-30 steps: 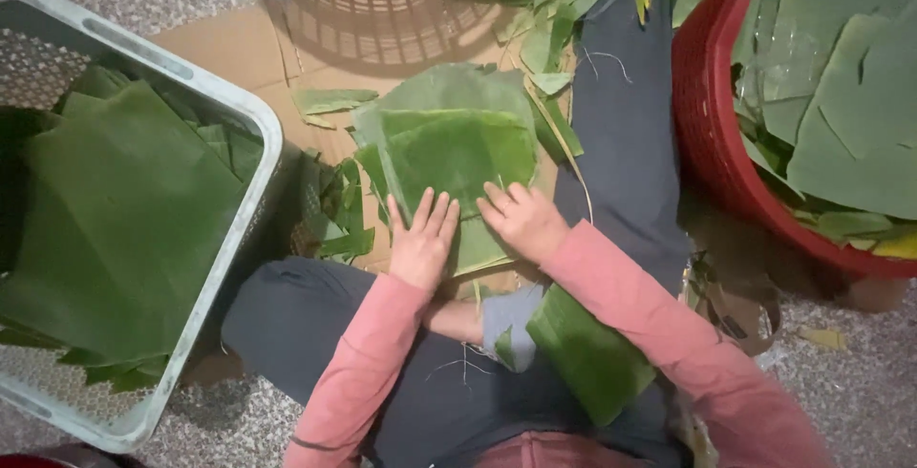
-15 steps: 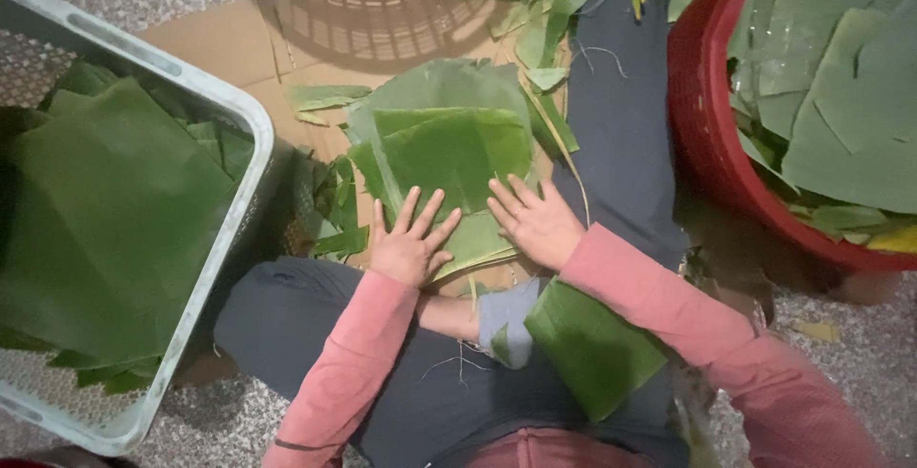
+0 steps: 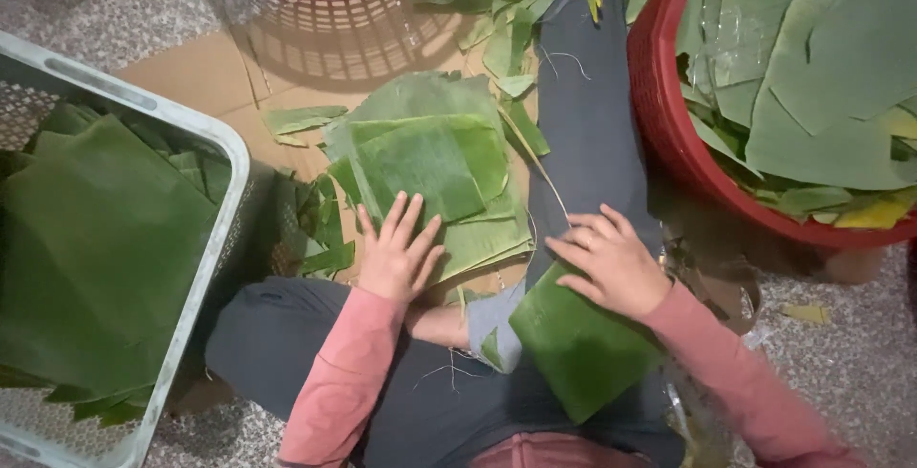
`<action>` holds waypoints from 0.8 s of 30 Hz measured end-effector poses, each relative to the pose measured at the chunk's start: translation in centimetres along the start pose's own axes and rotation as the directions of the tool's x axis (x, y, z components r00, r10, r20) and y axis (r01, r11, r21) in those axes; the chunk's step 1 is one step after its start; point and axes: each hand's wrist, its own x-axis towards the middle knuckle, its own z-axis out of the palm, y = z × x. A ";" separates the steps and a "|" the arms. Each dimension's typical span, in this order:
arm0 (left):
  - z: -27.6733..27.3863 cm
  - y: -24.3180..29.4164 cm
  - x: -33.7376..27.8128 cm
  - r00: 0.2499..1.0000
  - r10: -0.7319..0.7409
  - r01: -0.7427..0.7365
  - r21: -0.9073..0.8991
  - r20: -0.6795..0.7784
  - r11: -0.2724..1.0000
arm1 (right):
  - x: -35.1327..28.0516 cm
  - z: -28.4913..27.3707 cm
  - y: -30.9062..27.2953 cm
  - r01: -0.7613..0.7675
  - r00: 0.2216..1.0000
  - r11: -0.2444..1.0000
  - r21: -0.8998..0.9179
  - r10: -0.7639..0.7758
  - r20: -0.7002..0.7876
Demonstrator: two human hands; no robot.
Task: Sorting and stacking cut banana leaf pieces into a neat pile while sitting on the floor.
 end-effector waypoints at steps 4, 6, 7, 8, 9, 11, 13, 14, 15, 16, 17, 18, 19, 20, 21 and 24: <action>-1.1 3.0 0.8 0.994 0.056 -0.074 -0.190 -0.099 0.979 | -1.3 1.5 -0.2 -0.018 0.997 1.000 -0.024 0.016 -0.080; -1.8 5.2 1.6 0.993 0.026 -0.051 -0.225 -0.111 0.973 | -1.1 -0.3 -1.2 0.001 0.991 0.997 0.073 0.009 -0.132; -2.1 6.4 1.9 0.993 -0.002 -0.030 -0.263 -0.121 0.964 | -1.1 -1.2 -1.8 0.021 0.983 0.985 0.169 0.010 -0.181; -1.6 5.7 2.5 0.993 0.000 -0.032 -0.264 -0.119 0.964 | -1.1 -1.6 -2.0 0.018 0.983 0.985 0.170 0.014 -0.181; -1.1 5.2 3.1 0.997 -0.057 0.048 -0.180 -0.045 0.982 | -1.1 -2.1 -2.2 0.020 0.983 0.962 0.274 0.031 -0.182; 0.2 4.3 3.7 0.992 -0.125 0.126 -0.089 0.022 0.988 | -1.1 -3.1 -2.6 0.025 0.983 0.928 0.371 0.045 -0.180; 1.9 3.5 3.9 0.966 -0.217 0.209 0.073 0.143 0.975 | -1.0 -4.1 -3.1 -0.049 0.992 0.829 0.558 0.107 -0.071; 2.5 3.6 3.6 0.965 -0.220 0.211 0.073 0.141 0.975 | -1.1 -3.7 -2.7 -0.048 0.992 0.830 0.556 0.104 -0.070; 3.2 3.8 3.1 0.972 -0.189 0.179 0.081 0.138 0.981 | -1.4 -3.2 -2.4 -0.010 0.982 0.761 0.648 0.130 -0.137; 3.8 4.0 2.6 0.978 -0.158 0.147 0.089 0.135 0.985 | -1.6 -2.6 -2.1 0.035 0.966 0.684 0.728 0.163 -0.200; 3.9 4.5 2.5 0.977 -0.162 0.151 0.087 0.137 0.985 | -1.8 -2.4 -1.7 0.034 0.967 0.684 0.729 0.160 -0.196; 4.0 5.0 2.3 0.960 -0.193 0.178 0.092 0.203 0.980 | -2.0 -2.3 -1.4 -0.045 0.954 0.574 0.818 0.267 -0.135; 4.1 5.5 2.3 0.938 -0.222 0.203 0.098 0.267 0.974 | -2.2 -2.1 -1.0 -0.116 0.930 0.448 0.886 0.363 -0.062; 3.8 5.4 2.3 0.937 -0.226 0.207 0.096 0.266 0.974 | -2.0 -1.7 -0.7 -0.117 0.931 0.450 0.885 0.360 -0.060; 3.6 5.3 2.4 0.925 -0.226 0.215 0.071 0.307 0.974 | -1.8 -1.3 -0.4 -0.116 0.938 0.242 0.963 0.346 0.026; 3.5 4.9 2.5 0.912 -0.222 0.221 0.040 0.344 0.974 | -1.7 0.8 -0.3 -0.212 0.930 -0.027 0.977 0.301 0.210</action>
